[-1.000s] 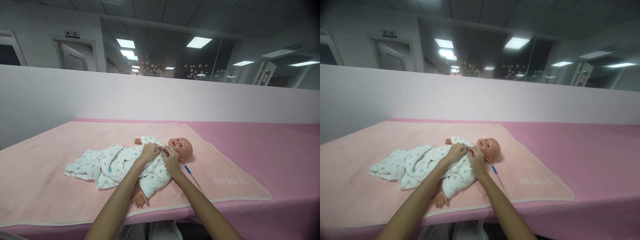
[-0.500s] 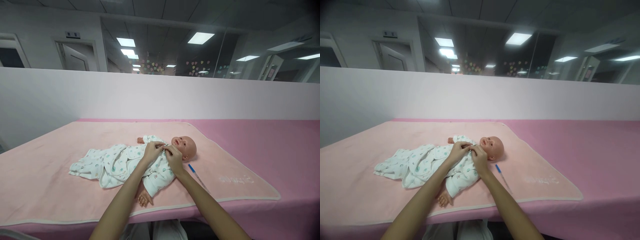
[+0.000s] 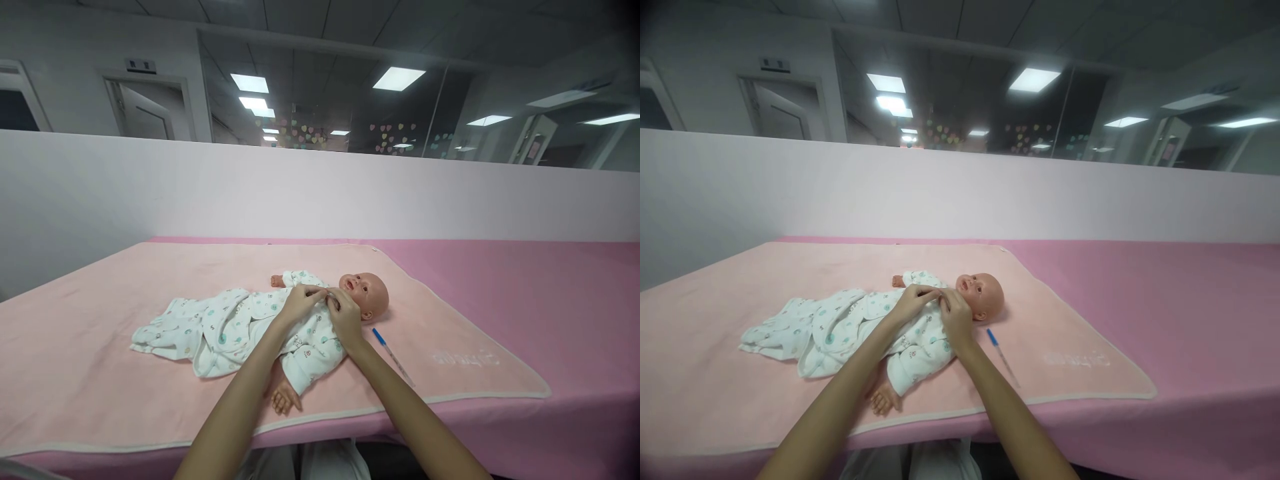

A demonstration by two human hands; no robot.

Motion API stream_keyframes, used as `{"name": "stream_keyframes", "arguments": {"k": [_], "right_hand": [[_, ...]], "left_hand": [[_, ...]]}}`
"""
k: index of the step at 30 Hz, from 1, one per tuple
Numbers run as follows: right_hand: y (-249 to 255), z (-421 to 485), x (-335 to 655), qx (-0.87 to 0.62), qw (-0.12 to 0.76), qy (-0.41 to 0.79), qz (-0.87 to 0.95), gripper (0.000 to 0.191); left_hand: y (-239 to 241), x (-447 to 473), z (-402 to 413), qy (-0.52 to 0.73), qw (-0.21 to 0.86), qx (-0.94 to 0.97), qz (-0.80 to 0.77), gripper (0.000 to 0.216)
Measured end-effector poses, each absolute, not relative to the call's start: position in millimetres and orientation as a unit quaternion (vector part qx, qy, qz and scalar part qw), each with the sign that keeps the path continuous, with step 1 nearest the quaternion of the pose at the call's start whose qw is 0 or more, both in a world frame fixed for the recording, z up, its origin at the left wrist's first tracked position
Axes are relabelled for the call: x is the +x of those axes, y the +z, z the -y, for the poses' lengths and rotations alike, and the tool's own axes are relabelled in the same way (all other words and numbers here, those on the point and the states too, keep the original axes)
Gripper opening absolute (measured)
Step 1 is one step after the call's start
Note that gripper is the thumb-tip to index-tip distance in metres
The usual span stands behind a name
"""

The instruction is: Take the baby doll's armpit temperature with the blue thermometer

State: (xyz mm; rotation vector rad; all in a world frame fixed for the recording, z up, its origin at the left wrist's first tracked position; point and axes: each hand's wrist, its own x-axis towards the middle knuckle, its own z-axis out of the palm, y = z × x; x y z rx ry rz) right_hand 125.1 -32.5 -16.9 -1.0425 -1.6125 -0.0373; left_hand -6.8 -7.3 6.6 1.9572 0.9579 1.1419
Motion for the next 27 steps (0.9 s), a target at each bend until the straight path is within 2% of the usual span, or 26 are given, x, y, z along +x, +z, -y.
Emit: {"name": "stream_keyframes", "arguments": {"k": [9, 16, 27], "right_hand": [[-21.4, 27.2, 128.7, -0.459, 0.546, -0.021, 0.700, 0.019], [-24.0, 26.0, 129.2, -0.469, 0.546, -0.039, 0.693, 0.022], [-22.1, 27.0, 129.5, -0.444, 0.558, -0.032, 0.701, 0.023]], "left_hand": [[7.3, -6.5, 13.8, 0.406, 0.229, 0.792, -0.395, 0.032], [4.5, -0.4, 13.6, 0.368, 0.102, 0.807, -0.452, 0.027], [8.2, -1.7, 16.4, 0.360, 0.139, 0.801, -0.459, 0.026]]}}
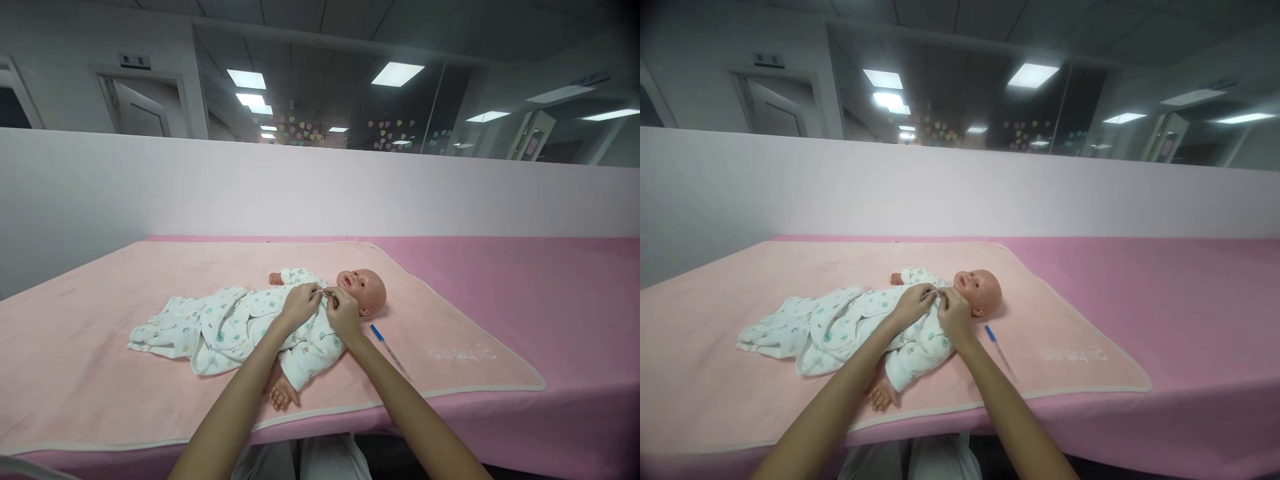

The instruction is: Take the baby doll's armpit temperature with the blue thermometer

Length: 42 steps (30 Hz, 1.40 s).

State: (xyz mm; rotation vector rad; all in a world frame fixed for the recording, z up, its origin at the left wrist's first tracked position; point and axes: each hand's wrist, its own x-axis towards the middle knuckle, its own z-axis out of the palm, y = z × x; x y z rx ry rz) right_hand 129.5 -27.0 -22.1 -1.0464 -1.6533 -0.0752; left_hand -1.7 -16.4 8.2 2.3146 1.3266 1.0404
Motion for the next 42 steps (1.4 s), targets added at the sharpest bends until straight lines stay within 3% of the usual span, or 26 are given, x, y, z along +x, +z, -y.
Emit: {"name": "stream_keyframes", "arguments": {"k": [14, 23, 28, 32, 34, 37, 42], "right_hand": [[-21.8, 25.7, 128.2, -0.454, 0.577, -0.030, 0.678, 0.019], [-21.9, 22.8, 128.9, -0.468, 0.540, -0.041, 0.698, 0.018], [-19.1, 25.3, 129.5, -0.486, 0.539, -0.039, 0.687, 0.012], [-16.0, 31.8, 128.9, -0.465, 0.533, -0.037, 0.706, 0.021], [-14.3, 36.3, 128.0, -0.433, 0.512, -0.035, 0.741, 0.028], [-12.0, 40.1, 126.3, -0.398, 0.482, -0.031, 0.780, 0.030], [-5.2, 27.7, 123.8, -0.389, 0.424, -0.033, 0.817, 0.021]], "left_hand": [[11.5, -2.8, 17.5, 0.361, 0.203, 0.786, -0.458, 0.025], [0.5, -5.2, 7.7, 0.511, 0.247, 0.681, -0.463, 0.025], [3.1, -13.6, -1.2, 0.535, 0.347, 0.620, -0.457, 0.021], [8.0, -23.7, -4.1, 0.494, 0.467, 0.606, -0.414, 0.025], [7.8, -27.7, -2.3, 0.513, 0.454, 0.610, -0.398, 0.027], [5.9, -32.5, 5.1, 0.537, 0.348, 0.652, -0.407, 0.026], [9.2, -40.7, 20.4, 0.439, 0.244, 0.769, -0.395, 0.025]]}}
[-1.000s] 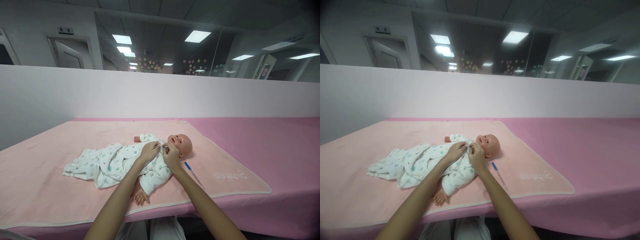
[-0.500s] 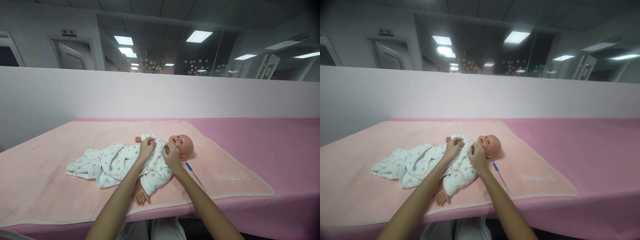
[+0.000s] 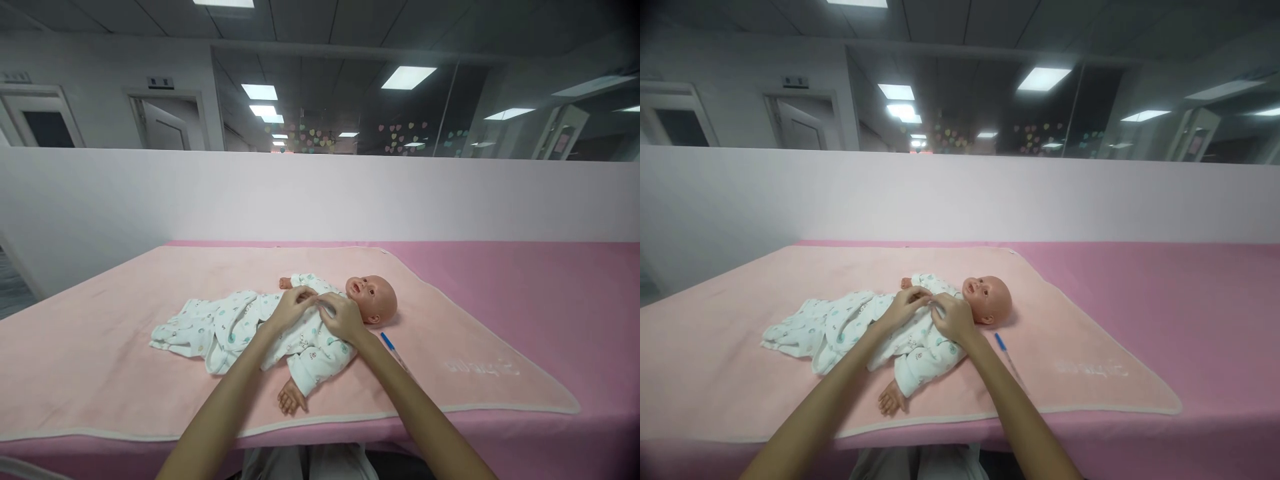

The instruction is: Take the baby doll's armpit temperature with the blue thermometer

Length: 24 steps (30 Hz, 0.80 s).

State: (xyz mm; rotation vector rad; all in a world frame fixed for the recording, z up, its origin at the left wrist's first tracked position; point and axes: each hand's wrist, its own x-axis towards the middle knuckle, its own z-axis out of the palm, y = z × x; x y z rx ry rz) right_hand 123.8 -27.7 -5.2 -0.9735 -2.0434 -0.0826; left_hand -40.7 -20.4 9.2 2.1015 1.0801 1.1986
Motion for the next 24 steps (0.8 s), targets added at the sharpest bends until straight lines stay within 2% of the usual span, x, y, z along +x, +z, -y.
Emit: {"name": "stream_keyframes", "arguments": {"k": [2, 5, 12, 18, 24], "right_hand": [[-1.4, 18.5, 121.9, -0.397, 0.397, -0.032, 0.827, 0.016], [2.4, 7.0, 117.7, -0.408, 0.387, -0.032, 0.826, 0.019], [-0.3, 3.6, 112.6, -0.416, 0.373, -0.024, 0.829, 0.021], [-2.0, 12.9, 114.2, -0.420, 0.383, -0.037, 0.822, 0.008], [-5.2, 13.7, 113.3, -0.416, 0.384, -0.056, 0.823, 0.013]], "left_hand": [[11.5, -43.1, 23.3, 0.393, 0.205, 0.806, -0.392, 0.025], [11.9, -44.5, 24.1, 0.364, 0.150, 0.820, -0.415, 0.024], [5.0, -39.0, 27.2, 0.397, 0.083, 0.794, -0.453, 0.017], [4.4, -35.6, 34.1, 0.376, 0.002, 0.796, -0.474, 0.010], [5.7, -33.7, 37.7, 0.343, -0.053, 0.796, -0.495, 0.010]]}}
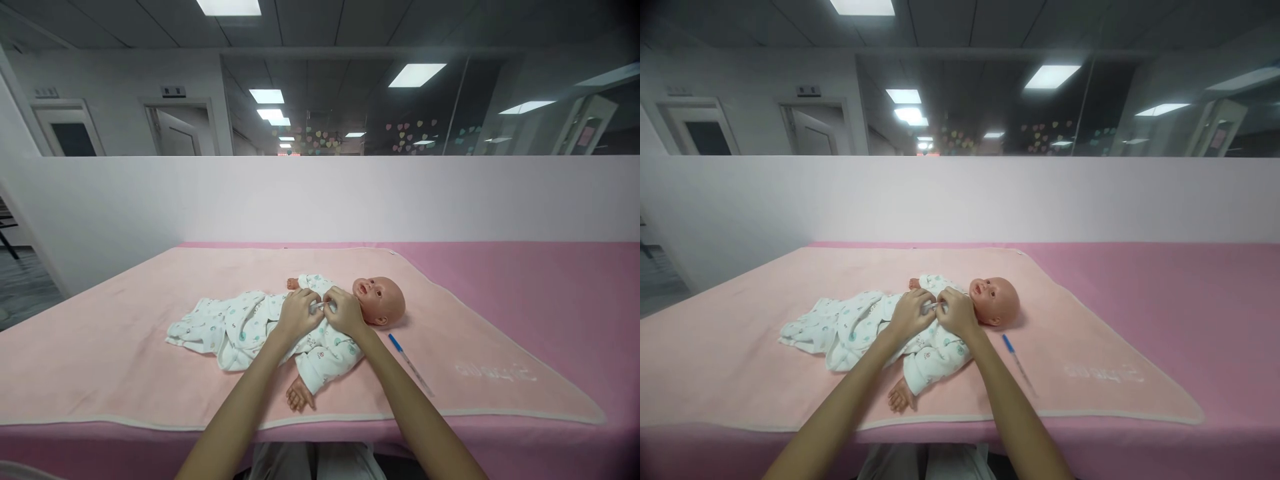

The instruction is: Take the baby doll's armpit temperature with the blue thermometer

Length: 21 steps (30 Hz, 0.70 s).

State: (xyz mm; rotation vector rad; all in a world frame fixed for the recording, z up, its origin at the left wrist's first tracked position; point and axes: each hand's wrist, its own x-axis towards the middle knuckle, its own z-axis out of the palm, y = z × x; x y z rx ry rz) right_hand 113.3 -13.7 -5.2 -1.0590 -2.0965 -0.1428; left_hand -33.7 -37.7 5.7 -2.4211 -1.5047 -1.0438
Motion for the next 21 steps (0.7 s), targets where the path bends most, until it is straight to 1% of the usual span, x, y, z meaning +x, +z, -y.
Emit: {"name": "stream_keyframes", "arguments": {"k": [4, 10, 12, 15, 21], "right_hand": [[-7.2, 10.4, 115.2, -0.414, 0.389, -0.053, 0.821, 0.029], [-7.5, 11.2, 113.8, -0.417, 0.399, -0.051, 0.815, 0.028], [-6.4, 12.9, 112.8, -0.416, 0.403, -0.049, 0.814, 0.023], [-3.7, 15.9, 112.0, -0.414, 0.409, -0.047, 0.812, 0.013], [0.9, 18.8, 110.2, -0.410, 0.425, -0.043, 0.806, 0.012]], "left_hand": [[3.8, -33.7, 34.6, -0.350, 0.049, -0.792, 0.498, 0.013], [2.1, -35.3, 30.2, -0.365, -0.008, -0.782, 0.504, 0.016], [2.5, -36.0, 28.9, -0.377, -0.032, -0.776, 0.504, 0.015], [4.5, -38.4, 27.4, -0.393, -0.098, -0.770, 0.494, 0.014], [8.0, -43.9, 25.2, -0.427, -0.288, -0.725, 0.457, 0.014]]}}
